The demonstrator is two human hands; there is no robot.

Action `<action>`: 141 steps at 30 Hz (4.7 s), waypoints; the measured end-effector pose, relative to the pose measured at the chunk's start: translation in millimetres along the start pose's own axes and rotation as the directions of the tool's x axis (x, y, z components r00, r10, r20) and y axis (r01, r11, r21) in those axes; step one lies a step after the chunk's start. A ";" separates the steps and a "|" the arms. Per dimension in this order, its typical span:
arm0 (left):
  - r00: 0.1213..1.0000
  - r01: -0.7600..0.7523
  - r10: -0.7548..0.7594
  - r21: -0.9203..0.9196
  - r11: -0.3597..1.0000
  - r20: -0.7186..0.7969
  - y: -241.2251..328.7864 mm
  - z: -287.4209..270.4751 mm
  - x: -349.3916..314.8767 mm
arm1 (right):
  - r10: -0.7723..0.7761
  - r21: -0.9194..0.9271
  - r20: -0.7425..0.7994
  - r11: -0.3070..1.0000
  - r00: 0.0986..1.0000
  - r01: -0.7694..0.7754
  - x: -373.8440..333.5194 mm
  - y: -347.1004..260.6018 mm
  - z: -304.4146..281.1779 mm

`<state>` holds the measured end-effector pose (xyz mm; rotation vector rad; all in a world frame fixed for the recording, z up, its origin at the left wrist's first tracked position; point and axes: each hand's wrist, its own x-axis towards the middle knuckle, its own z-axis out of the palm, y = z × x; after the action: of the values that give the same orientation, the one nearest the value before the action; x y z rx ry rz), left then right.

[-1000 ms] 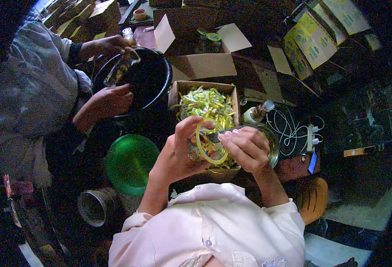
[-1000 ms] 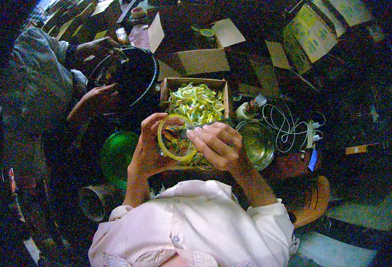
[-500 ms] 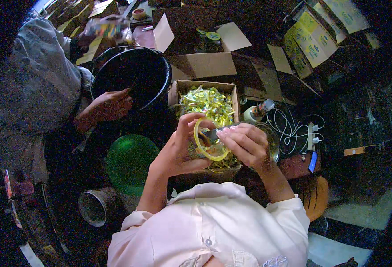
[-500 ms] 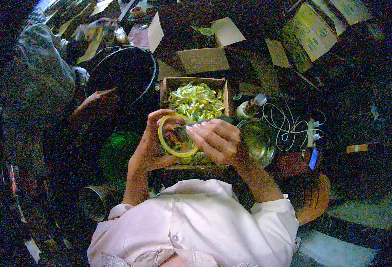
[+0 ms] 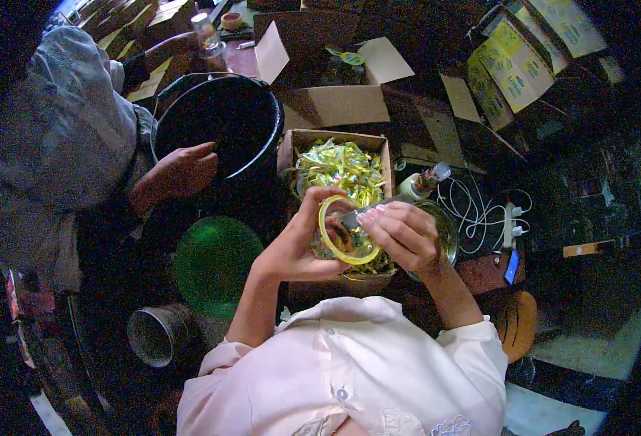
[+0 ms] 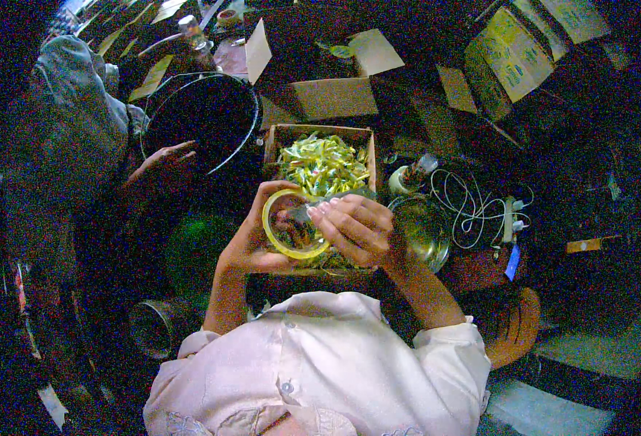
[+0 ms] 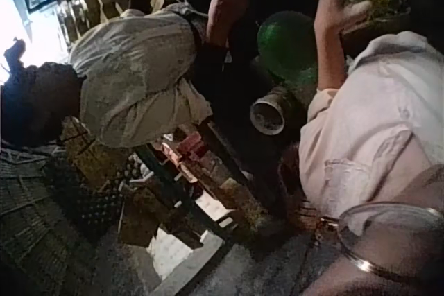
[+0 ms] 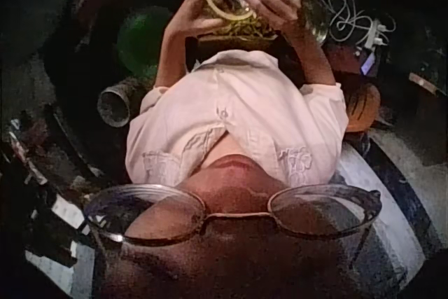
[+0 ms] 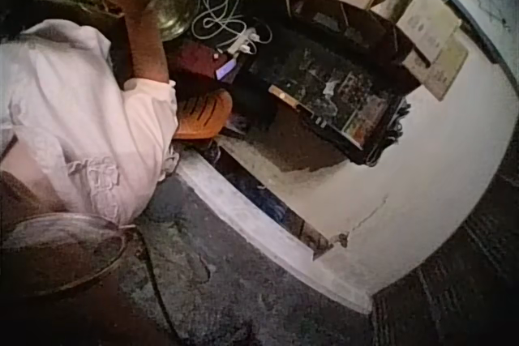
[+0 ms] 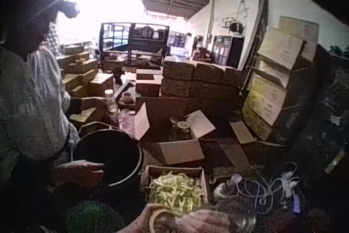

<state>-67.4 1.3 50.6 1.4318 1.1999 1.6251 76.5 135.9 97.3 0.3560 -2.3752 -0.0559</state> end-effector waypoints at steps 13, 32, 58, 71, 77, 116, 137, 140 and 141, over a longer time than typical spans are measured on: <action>0.990 0.085 -0.069 -0.121 0.989 0.126 -0.3 -0.4 3.0 | 0.038 0.057 -0.007 0.998 0.999 -0.037 -5.1 -0.4 4.2; 0.996 0.048 -0.075 -0.399 0.916 -0.051 -18.5 -23.5 -24.0 | 0.777 0.263 -0.480 0.570 0.407 -0.778 -41.2 5.0 36.6; 0.963 -0.132 0.135 0.030 0.991 -0.233 -50.8 24.4 -39.6 | 0.787 0.457 -0.110 0.582 0.607 -0.673 -75.2 -19.4 20.6; 0.924 0.074 -0.037 0.082 0.994 -0.380 -31.8 85.7 48.9 | 0.887 0.521 0.006 0.391 0.461 -0.759 -145.7 -12.3 -6.5; 0.992 -0.028 -0.111 0.953 0.300 0.064 -32.8 115.0 169.3 | 0.898 0.405 -0.071 0.424 0.435 -0.810 -180.9 -22.4 -57.7; 0.840 -0.542 -0.387 0.605 -0.583 0.380 -224.8 250.2 229.2 | 0.979 0.297 0.164 0.066 0.119 -0.953 -391.5 62.5 72.0; 0.648 0.456 0.033 0.423 0.783 -0.761 -33.3 99.1 -50.9 | 0.741 -0.188 0.648 -0.065 -0.174 -0.980 -382.5 97.4 52.6; 0.615 0.453 0.049 0.403 0.795 -0.787 -28.0 81.7 -73.1 | 0.721 -0.492 0.662 0.214 -0.203 -0.844 -338.1 86.4 43.5; 0.625 0.433 0.058 0.408 0.804 -0.778 -28.3 76.1 -74.3 | 0.714 -0.445 0.658 0.113 -0.239 -0.888 -354.2 90.8 47.3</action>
<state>18.4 -39.5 -5.1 0.7936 2.4242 1.8520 271.2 316.1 -158.8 -1.7625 -2.8796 0.9189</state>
